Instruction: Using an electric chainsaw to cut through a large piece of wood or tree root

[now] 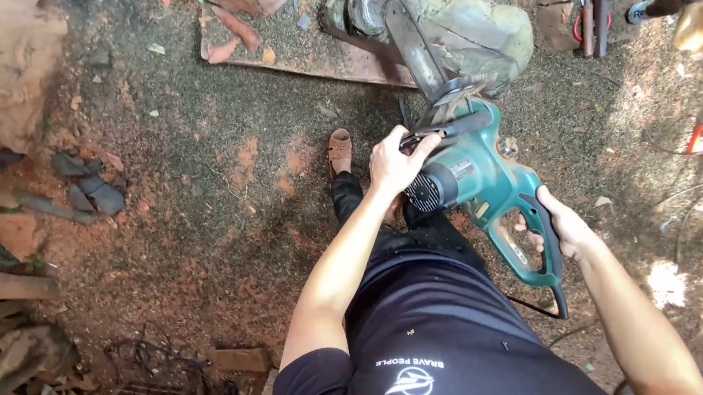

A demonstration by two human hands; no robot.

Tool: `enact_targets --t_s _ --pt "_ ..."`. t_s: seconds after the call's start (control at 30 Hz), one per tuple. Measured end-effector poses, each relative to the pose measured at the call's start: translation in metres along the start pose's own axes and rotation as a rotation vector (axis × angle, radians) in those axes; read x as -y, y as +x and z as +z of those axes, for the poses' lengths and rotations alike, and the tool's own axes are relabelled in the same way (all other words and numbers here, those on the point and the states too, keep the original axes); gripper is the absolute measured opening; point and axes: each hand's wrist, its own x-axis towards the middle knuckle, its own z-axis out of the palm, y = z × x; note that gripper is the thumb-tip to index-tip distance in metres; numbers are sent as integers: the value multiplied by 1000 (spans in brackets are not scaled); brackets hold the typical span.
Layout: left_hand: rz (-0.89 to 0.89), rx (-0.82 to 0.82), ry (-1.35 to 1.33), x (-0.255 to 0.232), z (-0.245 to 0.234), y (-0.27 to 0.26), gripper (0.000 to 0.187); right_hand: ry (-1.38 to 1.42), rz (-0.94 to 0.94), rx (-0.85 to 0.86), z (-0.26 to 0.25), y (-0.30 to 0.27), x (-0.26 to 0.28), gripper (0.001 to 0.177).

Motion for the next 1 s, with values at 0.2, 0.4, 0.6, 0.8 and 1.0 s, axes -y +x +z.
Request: enact_targets --t_s 0.2,0.4,0.6,0.8,1.0 --pt "-7 -17 5 -11 -2 -2 60 -25 25 0 0 -5 10 92" --pt "-14 -37 -7 -9 -3 6 62 -38 4 29 5 -7 25 91" --pt "-51 -25 -7 -11 -3 8 62 -22 36 38 0 -3 26 92" --pt "-52 -37 -16 -10 -2 9 62 -12 46 48 -4 -1 27 91" --pt "-43 -47 -16 -10 -1 7 61 -28 36 36 4 -7 35 89"
